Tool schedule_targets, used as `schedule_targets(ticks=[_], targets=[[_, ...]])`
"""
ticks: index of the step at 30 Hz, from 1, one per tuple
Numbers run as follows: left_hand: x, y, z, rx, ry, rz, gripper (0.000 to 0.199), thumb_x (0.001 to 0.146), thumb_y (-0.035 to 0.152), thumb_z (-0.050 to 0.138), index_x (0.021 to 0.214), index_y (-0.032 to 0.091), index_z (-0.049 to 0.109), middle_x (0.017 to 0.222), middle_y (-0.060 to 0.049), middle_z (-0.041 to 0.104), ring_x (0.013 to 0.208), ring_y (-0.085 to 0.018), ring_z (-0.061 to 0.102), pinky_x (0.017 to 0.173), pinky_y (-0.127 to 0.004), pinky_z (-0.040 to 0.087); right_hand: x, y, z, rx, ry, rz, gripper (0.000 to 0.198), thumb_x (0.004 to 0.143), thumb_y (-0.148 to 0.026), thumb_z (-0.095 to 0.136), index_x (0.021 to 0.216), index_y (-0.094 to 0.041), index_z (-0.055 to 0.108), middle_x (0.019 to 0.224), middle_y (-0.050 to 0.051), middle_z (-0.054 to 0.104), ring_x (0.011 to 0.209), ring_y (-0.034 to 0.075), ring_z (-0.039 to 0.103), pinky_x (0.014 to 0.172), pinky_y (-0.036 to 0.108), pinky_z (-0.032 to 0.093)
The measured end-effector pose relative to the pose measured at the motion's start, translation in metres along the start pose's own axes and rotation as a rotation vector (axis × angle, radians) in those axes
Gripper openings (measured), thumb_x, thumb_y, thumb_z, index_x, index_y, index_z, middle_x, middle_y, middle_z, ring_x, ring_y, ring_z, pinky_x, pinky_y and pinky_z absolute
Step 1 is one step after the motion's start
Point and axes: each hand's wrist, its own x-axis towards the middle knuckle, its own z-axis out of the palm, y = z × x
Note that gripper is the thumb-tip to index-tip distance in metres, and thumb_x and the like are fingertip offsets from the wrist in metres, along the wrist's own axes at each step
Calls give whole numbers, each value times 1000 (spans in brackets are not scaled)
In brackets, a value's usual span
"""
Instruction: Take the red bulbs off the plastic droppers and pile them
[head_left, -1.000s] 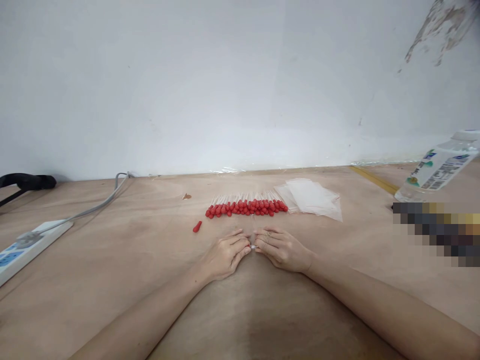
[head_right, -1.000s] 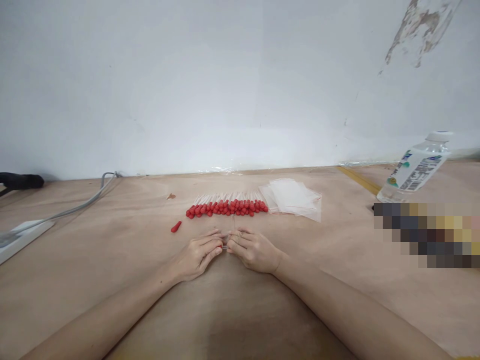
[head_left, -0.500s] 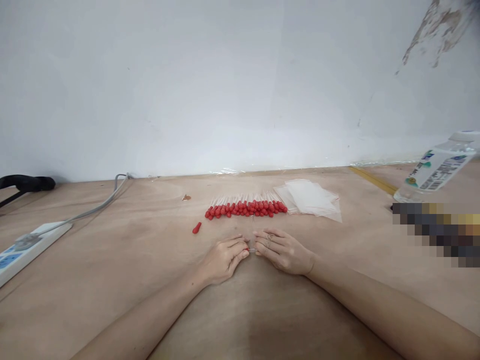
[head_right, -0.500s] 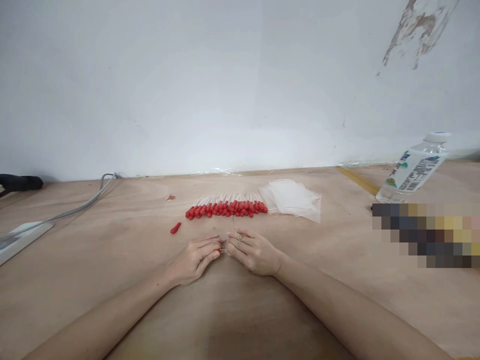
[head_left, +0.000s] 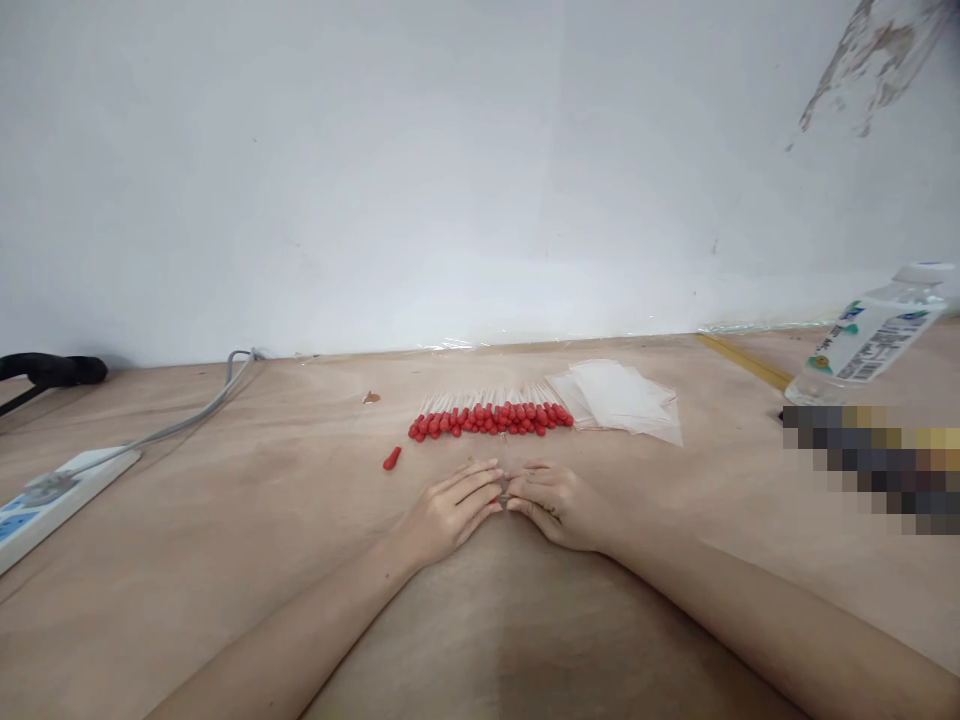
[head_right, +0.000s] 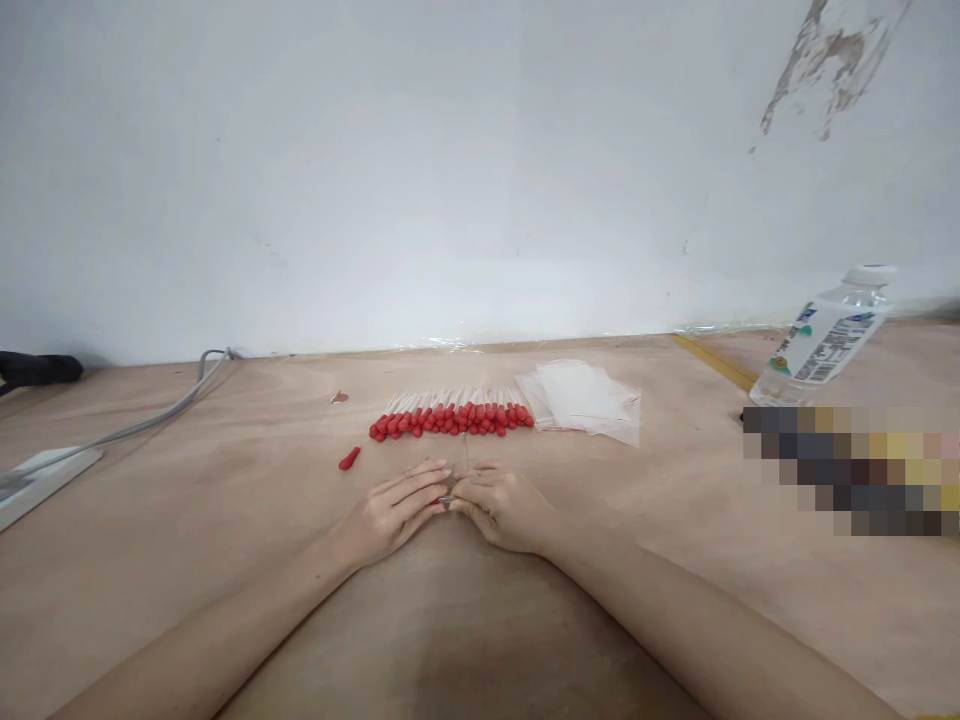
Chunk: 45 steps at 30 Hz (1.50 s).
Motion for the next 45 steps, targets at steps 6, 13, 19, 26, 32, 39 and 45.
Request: schedule_targets(ticks=[6,13,19,26,32,39,45], targets=[[1,-1,0,-39,-18,-25,19,84,15,49,102,13,55,98,-8,65,103,-18,58,98,-40,43,0,4,3,-108,55,-88,15,88,-18,42,88,-16,57,86,5,67,88,14,62,81,29,46],[3,2,-2,-88,-101,-99,16,87,18,43,94,15,57,92,-6,66,97,-15,60,99,-37,43,-2,6,1,-329,143,-227,15,88,-16,43,91,-14,58,94,7,67,95,15,60,84,29,46],[4,1,-4,-110,-130,-127,17,88,19,41,93,15,57,92,-5,67,96,-15,60,99,-37,42,-6,9,0,-395,164,-274,15,87,-14,45,93,-14,58,91,6,68,97,15,60,86,30,46],[2,-2,-4,-124,-113,-127,16,88,20,44,94,16,58,92,-5,68,98,-16,60,96,-36,44,-9,11,-2,-369,163,-272,15,86,-12,46,94,-14,58,90,6,68,98,15,59,86,30,45],[-11,-19,-15,-7,63,-256,13,85,20,49,87,18,61,89,-4,67,94,-18,60,89,-37,45,-16,31,-13,-365,189,-84,20,86,-11,42,92,-18,61,86,5,67,90,15,60,81,32,45],[-11,-34,-22,51,229,-585,23,85,29,47,97,18,64,80,-4,53,75,-14,53,67,-27,46,-12,30,-11,-415,116,264,25,87,-19,40,103,-17,60,76,6,60,74,17,56,69,30,45],[-16,-76,-59,124,108,-1042,35,81,34,43,106,15,60,83,-7,53,75,-18,54,67,-29,44,-4,26,-8,-292,103,390,21,80,-12,40,93,-18,56,76,6,60,71,18,56,65,28,44]])
